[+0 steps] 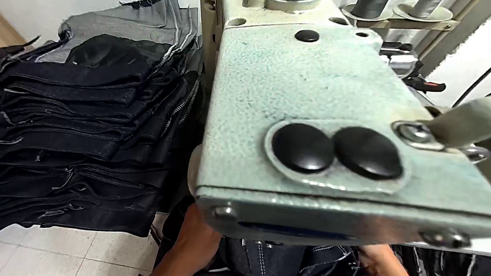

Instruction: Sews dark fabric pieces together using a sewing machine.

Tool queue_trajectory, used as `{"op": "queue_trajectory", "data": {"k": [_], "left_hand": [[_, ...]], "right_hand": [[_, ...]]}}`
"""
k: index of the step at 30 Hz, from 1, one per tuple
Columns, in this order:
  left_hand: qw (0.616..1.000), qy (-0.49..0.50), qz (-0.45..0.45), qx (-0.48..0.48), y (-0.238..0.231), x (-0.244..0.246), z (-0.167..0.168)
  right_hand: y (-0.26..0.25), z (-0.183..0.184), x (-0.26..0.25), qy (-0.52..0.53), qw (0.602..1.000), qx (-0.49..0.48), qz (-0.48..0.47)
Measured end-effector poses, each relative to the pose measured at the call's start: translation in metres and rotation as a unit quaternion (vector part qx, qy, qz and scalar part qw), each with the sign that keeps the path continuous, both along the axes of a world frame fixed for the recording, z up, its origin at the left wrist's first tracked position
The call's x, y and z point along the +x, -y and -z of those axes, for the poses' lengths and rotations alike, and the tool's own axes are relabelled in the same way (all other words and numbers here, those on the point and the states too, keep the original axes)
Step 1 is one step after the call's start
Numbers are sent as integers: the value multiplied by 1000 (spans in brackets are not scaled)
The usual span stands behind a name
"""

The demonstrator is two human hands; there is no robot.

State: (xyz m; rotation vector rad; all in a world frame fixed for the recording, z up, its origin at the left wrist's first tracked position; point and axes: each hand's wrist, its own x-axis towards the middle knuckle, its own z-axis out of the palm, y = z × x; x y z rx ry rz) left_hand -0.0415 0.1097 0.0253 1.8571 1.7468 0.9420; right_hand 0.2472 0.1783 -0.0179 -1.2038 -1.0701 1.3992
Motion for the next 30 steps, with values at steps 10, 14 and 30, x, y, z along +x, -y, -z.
{"op": "queue_trajectory", "data": {"k": [10, 14, 30], "left_hand": [[999, -2, 1, 37, -2, -16, -3], [995, -43, -25, 84, 3, -25, -5], [985, -85, 114, -95, 66, -41, -28]], "right_hand": [[8, 5, 5, 38, 999, 17, -25], [11, 2, 2, 44, 999, 3, -18], [39, 52, 27, 251, 965, 68, 31]]}}
